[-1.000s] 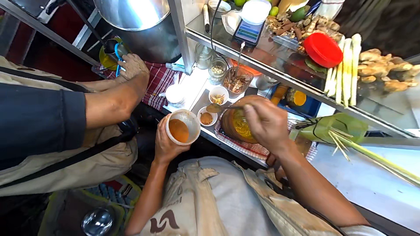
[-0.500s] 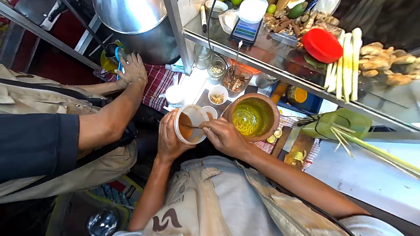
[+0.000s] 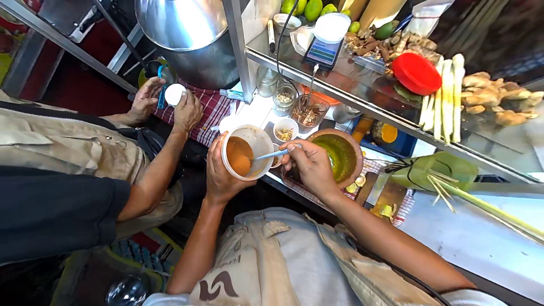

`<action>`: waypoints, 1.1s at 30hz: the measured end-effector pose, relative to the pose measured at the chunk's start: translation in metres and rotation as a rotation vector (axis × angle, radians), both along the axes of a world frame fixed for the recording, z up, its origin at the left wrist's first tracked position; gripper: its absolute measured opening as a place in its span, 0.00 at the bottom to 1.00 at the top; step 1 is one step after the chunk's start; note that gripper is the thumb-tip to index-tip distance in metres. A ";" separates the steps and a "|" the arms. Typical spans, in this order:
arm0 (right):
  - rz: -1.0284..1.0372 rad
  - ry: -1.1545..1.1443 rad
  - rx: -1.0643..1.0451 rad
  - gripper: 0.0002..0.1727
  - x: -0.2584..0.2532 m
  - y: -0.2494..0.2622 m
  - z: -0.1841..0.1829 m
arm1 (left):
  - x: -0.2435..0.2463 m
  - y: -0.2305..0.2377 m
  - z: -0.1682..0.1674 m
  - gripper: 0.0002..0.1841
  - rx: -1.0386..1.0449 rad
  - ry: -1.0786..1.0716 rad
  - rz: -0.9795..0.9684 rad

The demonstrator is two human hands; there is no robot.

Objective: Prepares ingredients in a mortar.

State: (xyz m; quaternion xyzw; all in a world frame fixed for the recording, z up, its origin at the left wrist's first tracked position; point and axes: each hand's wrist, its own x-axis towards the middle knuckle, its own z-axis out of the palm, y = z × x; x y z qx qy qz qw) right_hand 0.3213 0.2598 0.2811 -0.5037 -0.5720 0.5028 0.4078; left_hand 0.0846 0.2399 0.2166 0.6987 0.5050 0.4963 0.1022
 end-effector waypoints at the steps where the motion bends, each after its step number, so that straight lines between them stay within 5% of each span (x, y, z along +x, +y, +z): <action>1: -0.009 -0.006 0.010 0.16 0.002 0.003 0.000 | 0.001 0.002 0.001 0.66 -0.006 -0.001 0.001; 25: -0.291 0.144 0.116 0.16 0.076 0.056 0.021 | 0.014 0.037 -0.007 0.67 -0.060 -0.039 0.003; 29: -0.287 -0.256 0.270 0.15 0.082 0.053 0.017 | 0.007 0.033 -0.009 0.66 -0.074 -0.032 0.038; 33: 0.029 -0.805 0.533 0.16 0.055 0.060 -0.016 | 0.005 0.026 -0.011 0.67 -0.102 -0.032 0.053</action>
